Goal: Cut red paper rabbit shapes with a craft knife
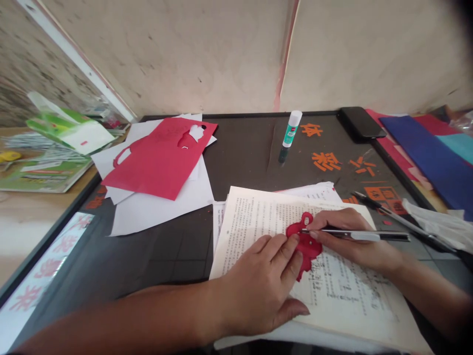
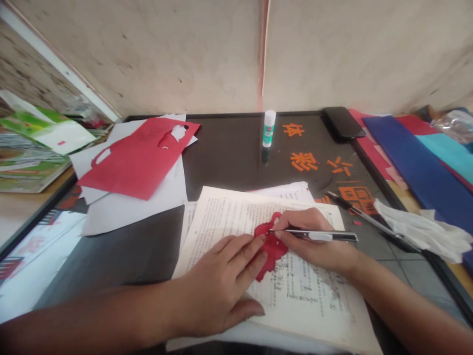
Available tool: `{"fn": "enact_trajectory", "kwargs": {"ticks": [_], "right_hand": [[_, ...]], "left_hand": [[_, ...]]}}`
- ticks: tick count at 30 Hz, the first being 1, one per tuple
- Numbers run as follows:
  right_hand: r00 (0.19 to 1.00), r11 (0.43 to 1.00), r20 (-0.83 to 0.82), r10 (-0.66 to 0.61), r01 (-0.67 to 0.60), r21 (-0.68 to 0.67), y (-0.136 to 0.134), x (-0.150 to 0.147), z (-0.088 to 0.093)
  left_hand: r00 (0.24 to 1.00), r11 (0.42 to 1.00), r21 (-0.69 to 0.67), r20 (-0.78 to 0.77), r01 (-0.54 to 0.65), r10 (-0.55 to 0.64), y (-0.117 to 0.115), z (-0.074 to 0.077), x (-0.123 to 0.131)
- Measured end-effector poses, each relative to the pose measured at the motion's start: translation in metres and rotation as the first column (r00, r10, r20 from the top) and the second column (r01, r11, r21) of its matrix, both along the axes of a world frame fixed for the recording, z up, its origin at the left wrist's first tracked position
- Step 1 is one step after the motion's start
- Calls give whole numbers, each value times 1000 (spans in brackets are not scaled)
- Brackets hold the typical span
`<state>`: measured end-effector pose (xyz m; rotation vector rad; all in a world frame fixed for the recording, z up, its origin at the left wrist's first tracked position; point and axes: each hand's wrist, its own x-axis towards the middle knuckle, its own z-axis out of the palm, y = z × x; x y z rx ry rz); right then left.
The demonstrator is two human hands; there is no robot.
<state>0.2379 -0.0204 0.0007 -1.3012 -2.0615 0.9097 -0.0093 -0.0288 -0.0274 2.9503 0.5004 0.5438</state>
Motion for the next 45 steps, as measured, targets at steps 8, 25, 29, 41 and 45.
{"fn": "enact_trajectory", "kwargs": {"ticks": [8,25,29,41,45], "right_hand": [[997,996,10,-82,82,-37,-3,-7,1],[993,995,65,-97,96,12,-7,-8,-1],[995,998,78,-55,52,31,-8,-7,-4],[980,981,-62,-190,188,-44,-7,-2,-7],[853,917,-336,-398,372,-142,-4,-2,-16]], "left_hand": [[1000,1000,-4,19,-2,2,-1,1,-1],[998,998,-30,-39,51,-52,2,2,2],[997,999,-11,-52,48,-48,1,2,3],[996,995,-85,78,50,-43,3,5,1],[986,989,-145,169,33,-8,8,12,-2]]}}
